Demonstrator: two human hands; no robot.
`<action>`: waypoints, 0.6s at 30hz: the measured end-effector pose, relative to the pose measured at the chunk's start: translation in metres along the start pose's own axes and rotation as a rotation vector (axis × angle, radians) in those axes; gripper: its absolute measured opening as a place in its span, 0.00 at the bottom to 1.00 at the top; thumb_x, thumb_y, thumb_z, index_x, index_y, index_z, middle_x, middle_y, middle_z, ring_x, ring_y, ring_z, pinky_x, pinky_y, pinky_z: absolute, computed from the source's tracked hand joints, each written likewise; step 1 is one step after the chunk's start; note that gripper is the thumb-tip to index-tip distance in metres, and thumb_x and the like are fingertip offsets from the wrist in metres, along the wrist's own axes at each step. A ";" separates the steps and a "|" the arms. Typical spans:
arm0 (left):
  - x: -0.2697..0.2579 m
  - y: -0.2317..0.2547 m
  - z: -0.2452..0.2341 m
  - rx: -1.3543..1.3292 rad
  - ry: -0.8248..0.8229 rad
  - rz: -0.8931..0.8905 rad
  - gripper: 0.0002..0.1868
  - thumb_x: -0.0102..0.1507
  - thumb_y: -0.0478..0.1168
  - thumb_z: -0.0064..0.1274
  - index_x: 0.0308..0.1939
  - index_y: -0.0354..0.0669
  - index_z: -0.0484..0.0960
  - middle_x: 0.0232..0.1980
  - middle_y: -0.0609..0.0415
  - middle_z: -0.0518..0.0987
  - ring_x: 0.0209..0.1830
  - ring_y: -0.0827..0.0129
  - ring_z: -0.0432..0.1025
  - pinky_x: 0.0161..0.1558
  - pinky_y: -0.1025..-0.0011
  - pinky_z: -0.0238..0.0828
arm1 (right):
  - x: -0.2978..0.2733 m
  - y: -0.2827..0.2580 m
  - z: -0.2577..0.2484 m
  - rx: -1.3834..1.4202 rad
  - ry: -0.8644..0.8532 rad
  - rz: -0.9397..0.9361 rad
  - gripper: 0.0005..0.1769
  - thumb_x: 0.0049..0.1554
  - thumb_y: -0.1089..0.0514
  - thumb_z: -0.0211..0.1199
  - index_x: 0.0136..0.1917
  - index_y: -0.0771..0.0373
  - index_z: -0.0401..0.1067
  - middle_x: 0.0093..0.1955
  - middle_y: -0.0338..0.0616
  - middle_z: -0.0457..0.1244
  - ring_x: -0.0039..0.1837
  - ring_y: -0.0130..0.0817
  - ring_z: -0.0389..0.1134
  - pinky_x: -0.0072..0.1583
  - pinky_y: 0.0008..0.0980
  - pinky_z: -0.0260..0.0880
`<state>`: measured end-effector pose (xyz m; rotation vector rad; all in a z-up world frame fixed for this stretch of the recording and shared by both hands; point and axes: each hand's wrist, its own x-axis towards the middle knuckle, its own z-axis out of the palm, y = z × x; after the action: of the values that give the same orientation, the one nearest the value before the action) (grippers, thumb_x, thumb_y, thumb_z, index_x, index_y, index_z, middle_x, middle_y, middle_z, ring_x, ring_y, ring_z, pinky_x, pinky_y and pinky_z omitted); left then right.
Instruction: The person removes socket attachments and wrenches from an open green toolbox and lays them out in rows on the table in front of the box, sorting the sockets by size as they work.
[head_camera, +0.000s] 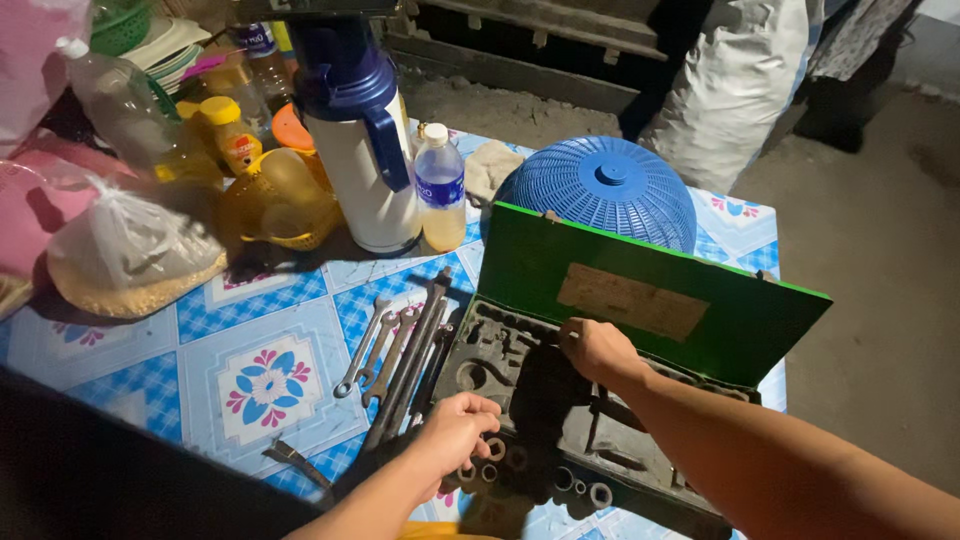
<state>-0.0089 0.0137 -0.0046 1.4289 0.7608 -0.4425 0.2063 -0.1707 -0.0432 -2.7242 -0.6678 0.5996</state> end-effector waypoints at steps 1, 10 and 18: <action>0.000 0.000 0.000 0.001 0.000 0.002 0.16 0.61 0.39 0.53 0.52 0.43 0.82 0.41 0.57 0.82 0.28 0.75 0.72 0.24 0.75 0.65 | 0.001 -0.001 -0.001 0.006 -0.005 0.012 0.16 0.60 0.49 0.59 0.60 0.50 0.76 0.50 0.56 0.72 0.53 0.55 0.73 0.54 0.49 0.73; -0.013 0.001 0.005 0.030 0.004 -0.022 0.14 0.61 0.39 0.54 0.51 0.42 0.83 0.34 0.54 0.79 0.25 0.76 0.70 0.23 0.75 0.62 | 0.011 0.008 0.004 0.144 0.075 0.153 0.15 0.53 0.47 0.69 0.53 0.50 0.83 0.53 0.54 0.72 0.55 0.52 0.74 0.56 0.45 0.75; -0.029 -0.003 0.000 -0.014 0.005 -0.033 0.14 0.62 0.39 0.53 0.50 0.42 0.82 0.35 0.57 0.80 0.26 0.77 0.72 0.24 0.76 0.62 | 0.020 0.000 0.009 0.154 0.029 0.318 0.19 0.52 0.47 0.71 0.54 0.57 0.83 0.55 0.55 0.71 0.56 0.52 0.74 0.57 0.47 0.76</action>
<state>-0.0312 0.0084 0.0131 1.4067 0.7912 -0.4583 0.2185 -0.1589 -0.0581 -2.7041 -0.1712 0.6492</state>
